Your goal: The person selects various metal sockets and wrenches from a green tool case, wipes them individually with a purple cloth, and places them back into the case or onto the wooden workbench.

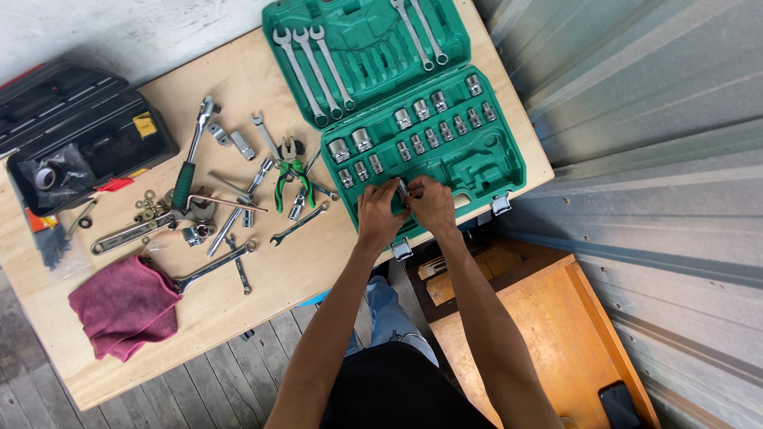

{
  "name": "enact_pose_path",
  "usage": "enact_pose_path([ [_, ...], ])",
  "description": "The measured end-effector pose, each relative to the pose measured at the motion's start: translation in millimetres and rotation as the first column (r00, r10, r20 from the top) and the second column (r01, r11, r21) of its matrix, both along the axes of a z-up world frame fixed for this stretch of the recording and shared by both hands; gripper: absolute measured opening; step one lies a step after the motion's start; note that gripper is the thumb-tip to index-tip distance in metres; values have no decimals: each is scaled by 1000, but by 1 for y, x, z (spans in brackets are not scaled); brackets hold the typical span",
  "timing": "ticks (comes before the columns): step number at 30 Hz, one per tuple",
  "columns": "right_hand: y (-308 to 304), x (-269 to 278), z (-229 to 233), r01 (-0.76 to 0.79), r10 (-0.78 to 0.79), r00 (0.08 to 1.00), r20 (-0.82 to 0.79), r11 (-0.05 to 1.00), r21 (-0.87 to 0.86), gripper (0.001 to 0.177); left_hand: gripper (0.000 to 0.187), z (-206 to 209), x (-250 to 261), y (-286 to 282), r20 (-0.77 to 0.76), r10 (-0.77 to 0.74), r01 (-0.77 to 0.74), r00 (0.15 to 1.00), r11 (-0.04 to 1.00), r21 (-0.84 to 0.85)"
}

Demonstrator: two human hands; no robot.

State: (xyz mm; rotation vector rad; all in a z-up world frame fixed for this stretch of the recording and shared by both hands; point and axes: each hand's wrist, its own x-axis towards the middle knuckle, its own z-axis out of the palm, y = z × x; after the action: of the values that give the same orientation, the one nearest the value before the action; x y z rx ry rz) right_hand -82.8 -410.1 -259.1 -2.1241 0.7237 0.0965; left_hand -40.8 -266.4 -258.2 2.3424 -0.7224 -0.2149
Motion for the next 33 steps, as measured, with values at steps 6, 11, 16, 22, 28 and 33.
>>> enact_pose_path([
  [6, -3, -5, -5, 1, -4, 999, 54, 998, 57, 30, 71, -2, 3, -2, -29, -16, 15, 999, 1000, -27],
  [11, -14, -10, 1, -56, 45, 978, 202, 997, 49, 38, 73, 7, 9, -16, -85, -40, 24, 996, 984, -179],
  [16, -41, -17, 35, 16, -30, 994, 101, 990, 142, 40, 77, 29, 10, -36, -151, -159, 116, 976, 958, -261],
  [22, -34, -14, 39, -10, -11, 998, 68, 955, 298, 35, 78, 32, 27, -17, -145, -278, 227, 950, 928, -294],
  [28, 9, -4, 24, -124, 119, 992, 33, 938, 325, 32, 74, 18, 33, 41, -181, -224, 187, 958, 961, -204],
  [33, 37, 0, 21, -161, 170, 985, 6, 918, 362, 31, 73, 20, 34, 81, -208, -218, 173, 954, 961, -214],
])
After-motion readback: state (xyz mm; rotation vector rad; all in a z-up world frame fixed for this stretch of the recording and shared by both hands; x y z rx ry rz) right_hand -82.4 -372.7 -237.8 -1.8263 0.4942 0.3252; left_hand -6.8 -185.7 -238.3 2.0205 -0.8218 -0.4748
